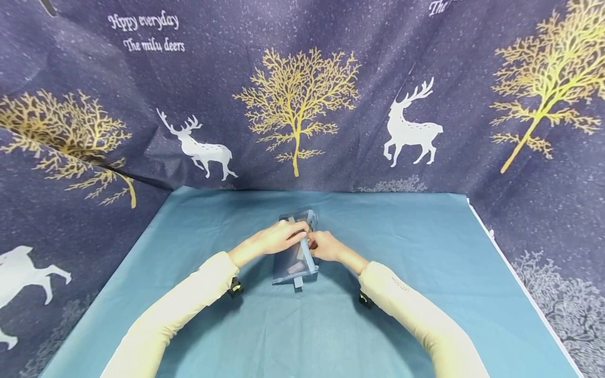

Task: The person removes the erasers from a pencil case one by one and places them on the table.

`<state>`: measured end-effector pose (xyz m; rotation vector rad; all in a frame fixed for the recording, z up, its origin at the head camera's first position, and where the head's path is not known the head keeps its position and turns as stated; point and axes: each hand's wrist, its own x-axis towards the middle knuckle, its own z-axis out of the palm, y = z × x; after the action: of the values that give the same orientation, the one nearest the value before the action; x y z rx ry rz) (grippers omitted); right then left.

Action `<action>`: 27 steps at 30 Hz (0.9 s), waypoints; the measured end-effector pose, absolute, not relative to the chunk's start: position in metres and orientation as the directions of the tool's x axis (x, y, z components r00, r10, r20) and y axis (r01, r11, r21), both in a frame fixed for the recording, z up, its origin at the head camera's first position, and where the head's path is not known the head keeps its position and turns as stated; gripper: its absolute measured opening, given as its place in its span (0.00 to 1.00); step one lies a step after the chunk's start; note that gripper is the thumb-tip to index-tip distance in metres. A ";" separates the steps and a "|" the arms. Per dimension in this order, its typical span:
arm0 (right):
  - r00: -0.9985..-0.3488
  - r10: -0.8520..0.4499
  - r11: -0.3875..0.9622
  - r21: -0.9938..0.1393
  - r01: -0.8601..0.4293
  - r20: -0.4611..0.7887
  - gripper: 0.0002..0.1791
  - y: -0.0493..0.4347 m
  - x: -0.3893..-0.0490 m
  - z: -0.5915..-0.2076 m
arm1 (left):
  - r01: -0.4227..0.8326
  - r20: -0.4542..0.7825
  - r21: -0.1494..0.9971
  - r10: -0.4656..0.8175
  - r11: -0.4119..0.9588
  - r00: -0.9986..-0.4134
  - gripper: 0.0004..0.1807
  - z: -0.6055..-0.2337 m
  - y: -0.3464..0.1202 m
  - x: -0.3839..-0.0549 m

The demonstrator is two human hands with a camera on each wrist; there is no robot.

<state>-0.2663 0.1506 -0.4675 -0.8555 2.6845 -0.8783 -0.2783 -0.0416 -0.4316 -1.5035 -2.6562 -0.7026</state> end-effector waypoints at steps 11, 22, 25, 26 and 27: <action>-0.843 -0.532 0.705 -0.596 -0.385 -0.084 0.08 0.148 -0.266 -0.467 | 0.831 0.189 0.379 0.844 0.409 -0.501 0.08 -0.434 -0.047 -0.277; -0.835 -0.540 0.733 -0.546 -0.404 -0.106 0.12 0.150 -0.267 -0.459 | 0.773 0.123 0.438 0.822 0.458 -0.557 0.06 -0.434 -0.047 -0.274; -0.836 -0.536 0.738 -0.544 -0.399 -0.115 0.11 0.150 -0.267 -0.461 | 0.765 0.120 0.451 0.819 0.459 -0.562 0.05 -0.434 -0.047 -0.273; -0.837 -0.536 0.736 -0.547 -0.399 -0.110 0.11 0.150 -0.267 -0.461 | 0.766 0.122 0.449 0.818 0.459 -0.562 0.05 -0.434 -0.047 -0.273; -0.838 -0.536 0.733 -0.550 -0.401 -0.104 0.12 0.151 -0.267 -0.462 | 0.765 0.123 0.452 0.818 0.458 -0.562 0.06 -0.433 -0.047 -0.273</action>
<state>-0.2667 0.1508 -0.4619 -0.7386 2.6796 -0.7643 -0.2731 -0.0467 -0.4335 -1.5131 -2.7763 -0.7645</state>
